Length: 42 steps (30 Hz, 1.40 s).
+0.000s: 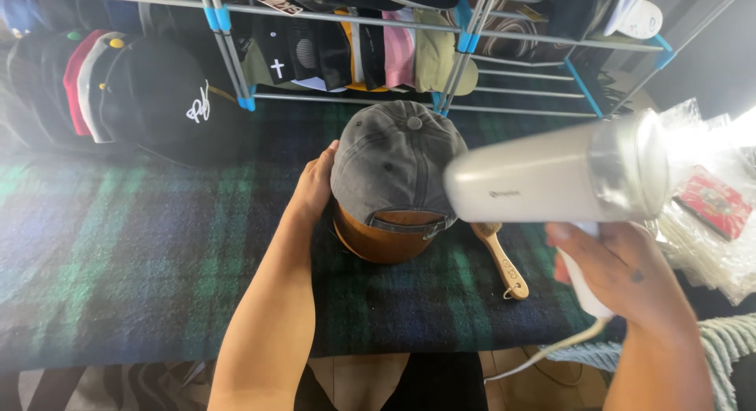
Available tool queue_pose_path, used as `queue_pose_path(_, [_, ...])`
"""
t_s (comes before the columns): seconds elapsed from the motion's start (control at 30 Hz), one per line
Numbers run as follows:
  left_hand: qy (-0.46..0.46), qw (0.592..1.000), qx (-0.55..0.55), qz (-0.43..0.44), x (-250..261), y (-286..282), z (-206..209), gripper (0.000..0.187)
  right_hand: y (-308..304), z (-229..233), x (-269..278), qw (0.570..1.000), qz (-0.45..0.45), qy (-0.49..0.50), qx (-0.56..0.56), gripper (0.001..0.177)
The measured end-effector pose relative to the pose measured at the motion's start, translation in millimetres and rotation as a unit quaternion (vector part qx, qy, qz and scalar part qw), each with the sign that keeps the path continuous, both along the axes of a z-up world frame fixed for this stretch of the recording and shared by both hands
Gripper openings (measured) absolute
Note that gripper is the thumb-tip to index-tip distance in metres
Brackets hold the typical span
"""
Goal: Cleaning and reshaping a baseball cap using a brush and a hair dryer
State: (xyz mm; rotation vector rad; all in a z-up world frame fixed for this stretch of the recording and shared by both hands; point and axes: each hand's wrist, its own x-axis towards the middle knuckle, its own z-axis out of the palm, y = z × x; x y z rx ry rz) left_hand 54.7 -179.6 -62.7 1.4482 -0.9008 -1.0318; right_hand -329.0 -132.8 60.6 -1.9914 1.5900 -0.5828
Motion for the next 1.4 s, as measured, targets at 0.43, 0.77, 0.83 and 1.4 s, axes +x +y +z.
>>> queue_pose_path(0.43, [-0.023,0.999,-0.032,-0.015,2,-10,-15,0.058,25,1,46,0.945,0.218,-0.178,-0.167,0.040])
queue_pose_path(0.77, [-0.008,1.000,0.006,0.013,-6,-6,-10,0.067,34,-122,20,0.939,-0.096,-0.330,0.008,0.044])
queue_pose_path(0.83, [-0.023,1.000,0.001,0.015,0,-11,-21,0.068,35,-137,17,0.892,-0.110,-0.438,0.032,0.044])
queue_pose_path(1.4, [0.269,0.953,-0.133,0.055,-13,-7,3,0.082,-18,12,8,1.000,-0.026,0.008,-0.010,0.044])
